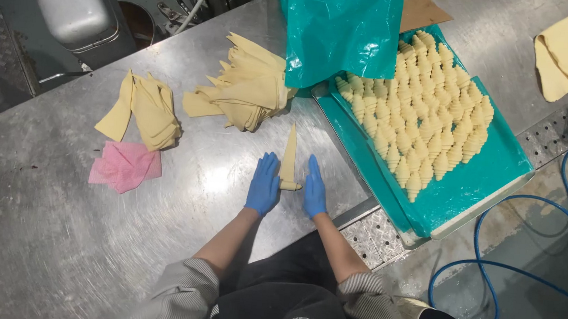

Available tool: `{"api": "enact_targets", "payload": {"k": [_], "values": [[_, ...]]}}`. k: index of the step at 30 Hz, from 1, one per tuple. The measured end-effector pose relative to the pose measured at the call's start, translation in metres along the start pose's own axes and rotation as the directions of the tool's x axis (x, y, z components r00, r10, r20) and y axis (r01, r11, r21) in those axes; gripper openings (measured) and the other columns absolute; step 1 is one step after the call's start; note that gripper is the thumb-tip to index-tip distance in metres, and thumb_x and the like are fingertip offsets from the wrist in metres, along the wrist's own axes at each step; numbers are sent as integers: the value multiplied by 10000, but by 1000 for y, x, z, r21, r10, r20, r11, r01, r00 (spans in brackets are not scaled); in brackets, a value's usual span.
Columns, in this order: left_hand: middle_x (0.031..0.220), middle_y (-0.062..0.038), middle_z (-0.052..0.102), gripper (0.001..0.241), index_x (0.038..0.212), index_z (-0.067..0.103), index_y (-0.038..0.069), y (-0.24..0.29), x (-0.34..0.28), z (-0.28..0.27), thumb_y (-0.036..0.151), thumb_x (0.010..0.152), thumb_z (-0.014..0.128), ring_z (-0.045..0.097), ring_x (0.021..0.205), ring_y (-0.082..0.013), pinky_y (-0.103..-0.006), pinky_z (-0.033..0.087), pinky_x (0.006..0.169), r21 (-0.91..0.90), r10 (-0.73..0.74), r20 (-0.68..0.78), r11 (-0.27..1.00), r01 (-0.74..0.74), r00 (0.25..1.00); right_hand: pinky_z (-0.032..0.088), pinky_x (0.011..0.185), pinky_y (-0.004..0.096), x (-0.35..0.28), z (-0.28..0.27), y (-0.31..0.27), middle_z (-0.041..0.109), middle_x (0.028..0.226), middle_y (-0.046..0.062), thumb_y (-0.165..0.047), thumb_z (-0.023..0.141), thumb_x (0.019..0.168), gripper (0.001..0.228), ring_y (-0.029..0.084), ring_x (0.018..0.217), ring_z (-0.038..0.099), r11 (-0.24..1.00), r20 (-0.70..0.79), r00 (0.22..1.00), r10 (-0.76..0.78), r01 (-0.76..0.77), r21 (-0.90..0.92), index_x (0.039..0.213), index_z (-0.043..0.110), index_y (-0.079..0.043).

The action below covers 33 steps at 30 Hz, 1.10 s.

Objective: Rolling individual triangular pieces of dough into croissant shapes and placing them onto a storage tray.

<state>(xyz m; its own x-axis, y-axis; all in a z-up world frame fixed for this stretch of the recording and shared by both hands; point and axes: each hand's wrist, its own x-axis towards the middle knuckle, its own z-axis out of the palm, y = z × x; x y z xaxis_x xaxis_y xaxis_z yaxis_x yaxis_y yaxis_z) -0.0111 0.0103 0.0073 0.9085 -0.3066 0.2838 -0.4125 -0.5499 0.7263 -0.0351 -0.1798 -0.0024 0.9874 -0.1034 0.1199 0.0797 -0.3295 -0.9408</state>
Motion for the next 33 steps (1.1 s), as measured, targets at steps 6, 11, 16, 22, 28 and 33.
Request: {"api": "enact_targets", "payload": {"k": [6, 11, 16, 22, 28, 33], "values": [[1470, -211, 553, 484, 1418, 545, 1, -4, -70, 14, 79, 940, 565, 496, 1401, -392, -498, 330, 1237, 148, 357, 279, 901, -407, 892, 282, 1242, 397, -58, -11, 0, 421, 1610, 236, -185, 343, 1085, 515, 346, 1514, 395, 987, -14, 997, -81, 78, -141, 1525, 412, 73], [1479, -263, 520, 528, 1407, 520, -80, 11, -37, 12, 87, 909, 575, 461, 1401, -409, -502, 293, 1212, 185, 238, 282, 937, -296, 929, 306, 1233, 391, -54, -8, 6, 431, 1602, 234, -173, 351, 1090, 498, 341, 1501, 418, 989, -57, 994, -92, 85, -122, 1515, 419, 78], [1432, -260, 536, 497, 1388, 537, -71, 29, 25, 0, 64, 910, 566, 476, 1382, -411, -496, 306, 1209, 173, 168, 223, 962, -209, 960, 342, 1210, 388, -54, -10, 9, 470, 1572, 231, -146, 369, 1080, 480, 344, 1474, 449, 991, -78, 992, -98, 90, -99, 1502, 444, 69], [1172, -179, 691, 262, 1135, 728, 68, 14, 72, 7, 295, 1035, 644, 625, 1170, -363, -451, 479, 1038, 323, -155, 497, 946, -16, 854, 408, 1169, 356, -42, -11, 34, 577, 1512, 165, -128, 488, 1050, 452, 264, 1396, 555, 983, -102, 989, 104, -87, 159, 1474, 516, 24], [1165, -86, 731, 521, 1336, 631, -7, 53, 55, -28, 254, 899, 743, 667, 1065, -196, -306, 519, 949, -486, -175, 699, 595, 640, 694, 379, 1140, 317, -19, -58, -3, 495, 1511, 133, -164, 554, 1019, 524, 207, 1397, 478, 921, 127, 981, 146, -182, 344, 1498, 433, 12], [1181, -86, 701, 590, 1427, 588, -25, 122, 28, -87, 263, 928, 712, 647, 1028, -139, -273, 521, 894, -659, -144, 699, 251, 709, 701, 497, 569, 266, -30, -104, -86, 698, 801, 87, -247, 691, 994, 321, 153, 631, 647, 757, 489, 746, 452, -611, 232, 1046, 698, 70]]}}
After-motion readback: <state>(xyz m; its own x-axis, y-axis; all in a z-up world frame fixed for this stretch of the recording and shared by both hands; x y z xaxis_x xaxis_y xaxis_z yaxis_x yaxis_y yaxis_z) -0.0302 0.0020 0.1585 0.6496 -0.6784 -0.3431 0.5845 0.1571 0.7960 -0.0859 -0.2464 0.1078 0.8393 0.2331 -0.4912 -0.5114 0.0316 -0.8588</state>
